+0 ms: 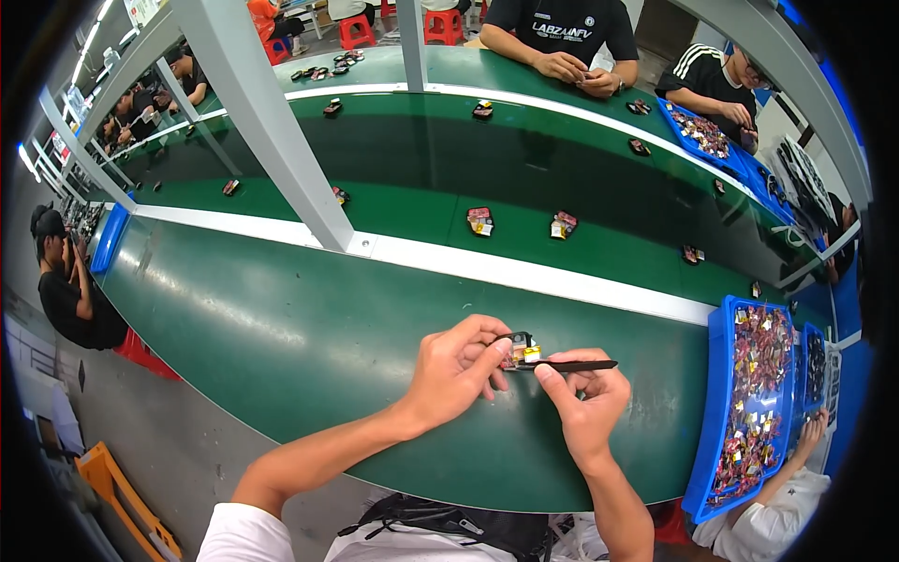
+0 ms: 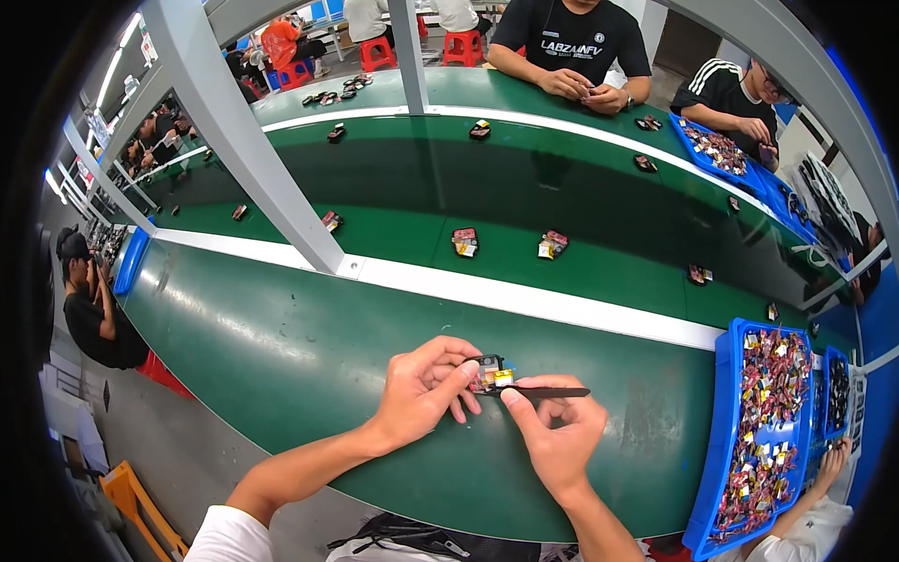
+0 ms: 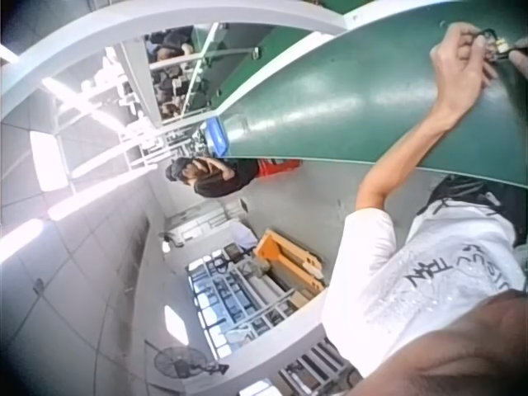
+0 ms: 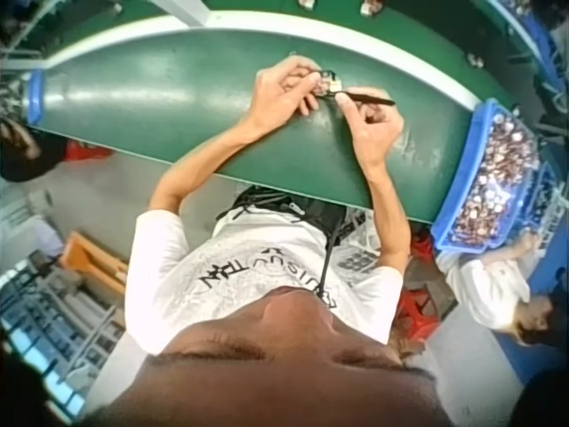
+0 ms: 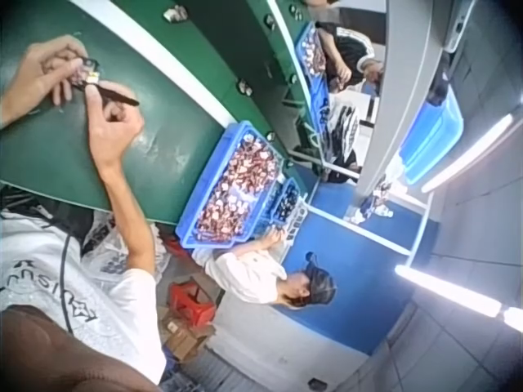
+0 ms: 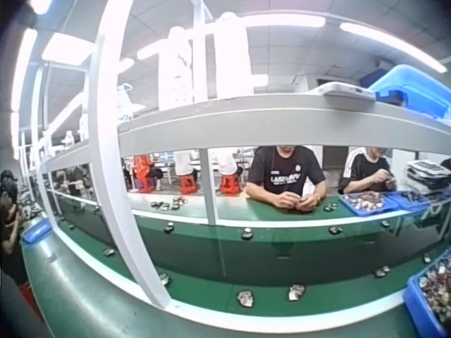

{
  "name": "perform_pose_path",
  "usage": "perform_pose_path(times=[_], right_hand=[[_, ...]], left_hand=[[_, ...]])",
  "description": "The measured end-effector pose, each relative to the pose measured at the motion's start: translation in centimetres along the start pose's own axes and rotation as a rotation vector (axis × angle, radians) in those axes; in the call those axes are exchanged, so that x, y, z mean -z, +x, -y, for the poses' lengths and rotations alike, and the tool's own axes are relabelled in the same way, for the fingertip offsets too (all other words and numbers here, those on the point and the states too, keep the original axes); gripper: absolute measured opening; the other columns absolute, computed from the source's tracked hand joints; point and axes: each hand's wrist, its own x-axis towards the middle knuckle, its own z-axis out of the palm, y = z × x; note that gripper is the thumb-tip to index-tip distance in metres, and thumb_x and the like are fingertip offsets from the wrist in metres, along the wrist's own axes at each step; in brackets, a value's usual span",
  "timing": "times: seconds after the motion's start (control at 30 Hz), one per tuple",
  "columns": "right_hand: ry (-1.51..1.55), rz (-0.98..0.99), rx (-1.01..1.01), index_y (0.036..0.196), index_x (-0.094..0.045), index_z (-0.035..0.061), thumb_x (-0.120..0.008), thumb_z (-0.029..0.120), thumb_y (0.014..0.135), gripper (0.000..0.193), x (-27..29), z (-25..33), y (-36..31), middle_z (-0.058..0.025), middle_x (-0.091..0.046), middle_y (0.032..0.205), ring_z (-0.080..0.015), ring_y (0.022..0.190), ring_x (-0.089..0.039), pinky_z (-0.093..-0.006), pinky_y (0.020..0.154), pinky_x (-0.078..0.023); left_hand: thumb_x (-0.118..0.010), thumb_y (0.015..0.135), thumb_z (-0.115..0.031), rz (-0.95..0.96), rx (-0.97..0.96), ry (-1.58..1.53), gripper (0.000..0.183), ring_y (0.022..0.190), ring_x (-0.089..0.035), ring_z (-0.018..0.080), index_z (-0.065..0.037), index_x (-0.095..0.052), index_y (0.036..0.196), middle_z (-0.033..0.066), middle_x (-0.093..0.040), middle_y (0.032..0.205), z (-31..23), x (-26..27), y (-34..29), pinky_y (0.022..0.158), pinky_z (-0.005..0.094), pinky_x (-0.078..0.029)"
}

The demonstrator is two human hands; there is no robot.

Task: Assemble small electronic components on a manufacturing assembly line.

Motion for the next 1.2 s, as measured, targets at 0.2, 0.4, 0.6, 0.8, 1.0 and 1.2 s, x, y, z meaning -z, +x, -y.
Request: perform_pose_path(times=[0.2,0.4,0.6,0.8,1.0,1.2], right_hand=[[0.161,0.014,-0.138,0.095,-0.068,-0.0040,-0.078,-0.003,0.085,0.014,0.1,-0.1,0.2,-0.0018,-0.067,0.076,0.0021,0.053,-0.044,-0.0164,0.047,-0.030],[0.174,0.021,-0.153,0.094,-0.068,-0.0039,-0.077,-0.005,0.086,0.012,0.1,0.0,0.2,-0.0010,-0.066,0.075,0.0025,0.053,-0.044,-0.0161,0.047,-0.029],[0.148,0.054,-0.150,0.093,-0.069,-0.0036,-0.078,-0.005,0.085,0.013,0.5,0.5,0.2,0.0002,-0.065,0.072,0.0024,0.052,-0.044,-0.0166,0.047,-0.029],[0.139,0.067,-0.136,0.093,-0.069,-0.0037,-0.078,-0.006,0.085,0.013,0.4,0.4,0.3,0.0007,-0.064,0.071,0.0020,0.052,-0.044,-0.0169,0.047,-0.029],[0.221,0.000,-0.096,0.092,-0.069,-0.0034,-0.078,-0.006,0.085,0.012,0.1,0.5,0.0,0.0000,-0.065,0.073,0.0009,0.053,-0.046,-0.0173,0.047,-0.031],[-0.068,0.000,0.203,0.085,-0.071,-0.0004,-0.081,-0.005,0.081,0.011,0.0,0.5,-0.4,-0.0059,-0.074,0.077,-0.0008,0.047,-0.047,-0.0189,0.046,-0.035]], left_hand=[[-0.059,0.102,-0.005,0.010,-0.025,-0.001,0.022,0.072,-0.073,0.0189,0.009,-0.057,0.120,0.0156,-0.070,0.098,0.1,-0.2,-0.1,0.052,0.0261,-0.058],[-0.060,0.101,-0.004,0.006,-0.044,0.009,0.021,0.069,-0.072,0.0183,0.010,-0.060,0.118,0.0163,-0.071,0.096,0.4,-0.1,0.0,0.051,0.0264,-0.057],[-0.064,0.098,-0.005,-0.009,-0.023,-0.020,0.019,0.063,-0.069,0.0134,0.007,-0.066,0.113,0.0129,-0.074,0.091,0.2,-0.1,0.1,0.049,0.0255,-0.055],[-0.062,0.100,-0.006,0.067,0.022,-0.048,0.022,0.065,-0.069,0.0142,0.009,-0.065,0.116,0.0135,-0.072,0.092,0.1,0.4,0.3,0.047,0.0253,-0.053],[-0.057,0.105,-0.014,0.151,0.090,-0.112,0.031,0.068,-0.071,0.0186,0.010,-0.062,0.123,0.0148,-0.070,0.095,0.2,0.9,0.4,0.050,0.0260,-0.057],[-0.055,0.106,-0.016,0.170,0.087,-0.172,0.033,0.068,-0.072,0.0194,0.010,-0.062,0.125,0.0163,-0.071,0.098,0.2,1.0,0.4,0.050,0.0267,-0.058]])
